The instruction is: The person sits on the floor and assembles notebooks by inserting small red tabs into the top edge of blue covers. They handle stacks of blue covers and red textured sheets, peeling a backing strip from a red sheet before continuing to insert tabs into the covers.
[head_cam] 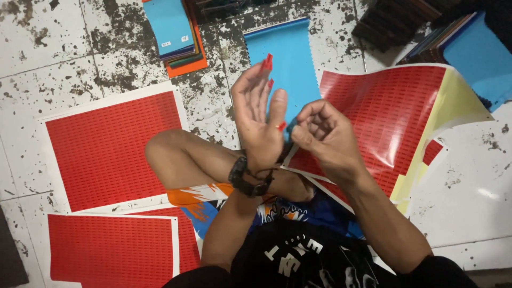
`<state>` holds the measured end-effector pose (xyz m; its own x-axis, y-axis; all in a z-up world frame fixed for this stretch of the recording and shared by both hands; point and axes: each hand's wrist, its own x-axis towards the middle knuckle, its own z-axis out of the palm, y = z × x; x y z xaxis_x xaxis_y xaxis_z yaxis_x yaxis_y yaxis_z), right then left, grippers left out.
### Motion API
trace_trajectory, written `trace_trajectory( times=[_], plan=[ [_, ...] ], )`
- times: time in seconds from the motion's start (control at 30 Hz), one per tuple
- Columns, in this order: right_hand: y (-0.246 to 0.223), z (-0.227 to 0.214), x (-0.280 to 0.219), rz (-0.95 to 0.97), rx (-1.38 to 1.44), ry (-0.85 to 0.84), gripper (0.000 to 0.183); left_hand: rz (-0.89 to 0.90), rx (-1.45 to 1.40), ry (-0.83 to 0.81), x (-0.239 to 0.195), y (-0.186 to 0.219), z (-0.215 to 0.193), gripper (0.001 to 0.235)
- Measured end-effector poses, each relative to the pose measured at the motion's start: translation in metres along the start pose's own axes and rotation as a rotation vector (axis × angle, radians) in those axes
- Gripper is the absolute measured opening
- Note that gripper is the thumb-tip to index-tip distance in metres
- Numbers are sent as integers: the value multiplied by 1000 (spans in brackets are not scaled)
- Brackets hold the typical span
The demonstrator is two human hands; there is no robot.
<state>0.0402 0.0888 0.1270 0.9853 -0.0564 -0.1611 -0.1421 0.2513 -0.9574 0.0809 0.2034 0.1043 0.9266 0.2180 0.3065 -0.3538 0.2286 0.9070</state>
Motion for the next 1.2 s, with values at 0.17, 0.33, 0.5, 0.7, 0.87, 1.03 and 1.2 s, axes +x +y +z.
trace_trajectory(
  times=[0.17,0.33,0.5,0.7,0.87,1.03,1.2],
  plan=[
    [-14,-6,42,-228,-465,-72,11,-107,133,-42,32,0,-37,16],
    [-26,8,85,-367,-563,-278,14,-255,294,-111,55,3,-57,45],
    [-31,16,105,-409,-691,-372,15,-239,317,-115,64,-7,-62,43],
    [-30,14,119,-506,-855,-476,11,-240,390,-147,67,-18,-67,43],
    [-16,11,136,-569,-1017,-485,15,-147,528,-189,65,-29,-72,35],
    [-14,12,154,-597,-1136,-438,14,160,883,-137,69,-26,-75,31],
    [-10,12,164,-601,-1123,-494,15,375,1053,-278,83,-33,-93,32]
  ],
)
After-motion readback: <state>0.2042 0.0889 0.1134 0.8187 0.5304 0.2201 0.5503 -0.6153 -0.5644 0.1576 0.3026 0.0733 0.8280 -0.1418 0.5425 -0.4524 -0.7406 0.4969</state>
